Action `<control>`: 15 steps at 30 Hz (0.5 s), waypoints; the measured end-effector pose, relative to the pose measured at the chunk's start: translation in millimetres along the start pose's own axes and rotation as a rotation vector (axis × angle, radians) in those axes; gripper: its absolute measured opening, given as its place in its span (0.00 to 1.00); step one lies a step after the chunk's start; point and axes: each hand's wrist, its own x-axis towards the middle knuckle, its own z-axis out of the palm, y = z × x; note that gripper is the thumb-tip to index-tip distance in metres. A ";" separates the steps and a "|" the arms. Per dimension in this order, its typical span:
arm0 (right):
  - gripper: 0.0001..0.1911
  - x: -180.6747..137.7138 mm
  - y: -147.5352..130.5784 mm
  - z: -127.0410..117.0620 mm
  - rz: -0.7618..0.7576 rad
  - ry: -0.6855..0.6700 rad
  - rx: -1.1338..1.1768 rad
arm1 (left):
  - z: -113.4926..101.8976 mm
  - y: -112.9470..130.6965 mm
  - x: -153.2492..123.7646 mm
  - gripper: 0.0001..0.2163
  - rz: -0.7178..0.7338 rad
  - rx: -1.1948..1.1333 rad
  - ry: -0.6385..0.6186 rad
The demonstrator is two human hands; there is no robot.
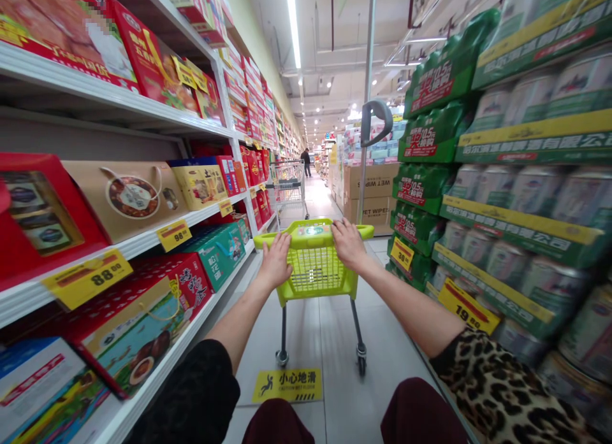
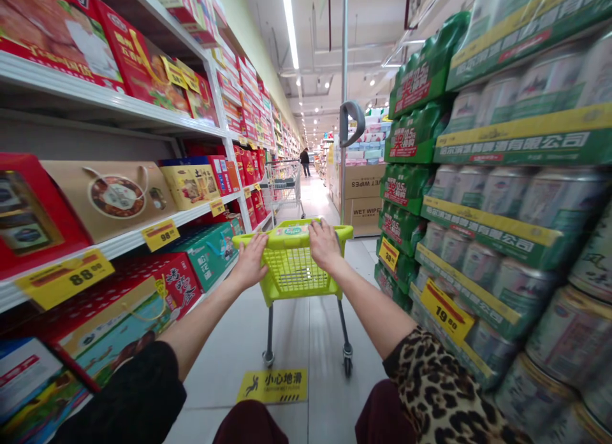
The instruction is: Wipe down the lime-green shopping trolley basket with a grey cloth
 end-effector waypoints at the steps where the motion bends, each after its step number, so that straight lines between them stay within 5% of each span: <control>1: 0.24 2.9 -12.6 -0.6 -0.037 -0.003 0.014 | -1.1 0.6 0.1 0.36 0.001 0.001 -0.001; 5: 0.25 13.9 -43.3 -6.1 -0.173 -0.043 0.010 | -7.0 -3.1 0.6 0.35 0.007 0.015 -0.020; 11: 0.24 28.1 -27.8 -16.7 0.053 -0.094 -0.022 | -5.6 -26.3 -5.6 0.34 -0.066 0.071 0.036; 15: 0.23 33.1 -51.7 -16.8 -0.036 -0.095 0.000 | -1.4 -31.2 -8.7 0.36 -0.045 0.082 0.044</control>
